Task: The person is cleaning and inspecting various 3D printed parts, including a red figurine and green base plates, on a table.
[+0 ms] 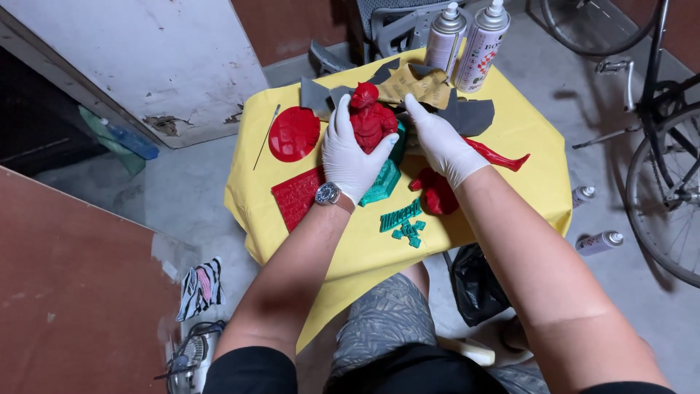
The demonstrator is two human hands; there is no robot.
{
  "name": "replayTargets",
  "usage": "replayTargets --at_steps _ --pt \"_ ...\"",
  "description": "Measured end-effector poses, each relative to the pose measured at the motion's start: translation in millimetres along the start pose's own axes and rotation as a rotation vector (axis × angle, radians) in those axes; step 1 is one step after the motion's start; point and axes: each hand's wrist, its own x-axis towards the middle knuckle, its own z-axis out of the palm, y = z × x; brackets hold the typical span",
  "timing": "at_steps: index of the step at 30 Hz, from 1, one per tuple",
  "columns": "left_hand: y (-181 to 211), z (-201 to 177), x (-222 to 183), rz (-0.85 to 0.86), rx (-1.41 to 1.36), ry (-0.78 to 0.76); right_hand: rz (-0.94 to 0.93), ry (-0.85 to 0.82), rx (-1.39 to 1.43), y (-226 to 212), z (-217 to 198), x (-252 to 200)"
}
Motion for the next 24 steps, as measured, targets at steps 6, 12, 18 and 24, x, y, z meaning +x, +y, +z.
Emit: replayTargets --at_steps 6,12,18,24 --pt "1 -4 1 -0.051 -0.017 -0.047 -0.031 -0.027 -0.013 11 -4 13" --pt "-2 -3 0 -0.051 -0.073 -0.091 -0.013 0.004 0.025 10 -4 12" --pt "-2 -11 2 -0.061 -0.104 -0.113 -0.012 0.007 0.029 11 -2 13" --pt "18 -56 6 -0.126 -0.100 -0.322 -0.032 -0.002 0.005 15 -7 14"
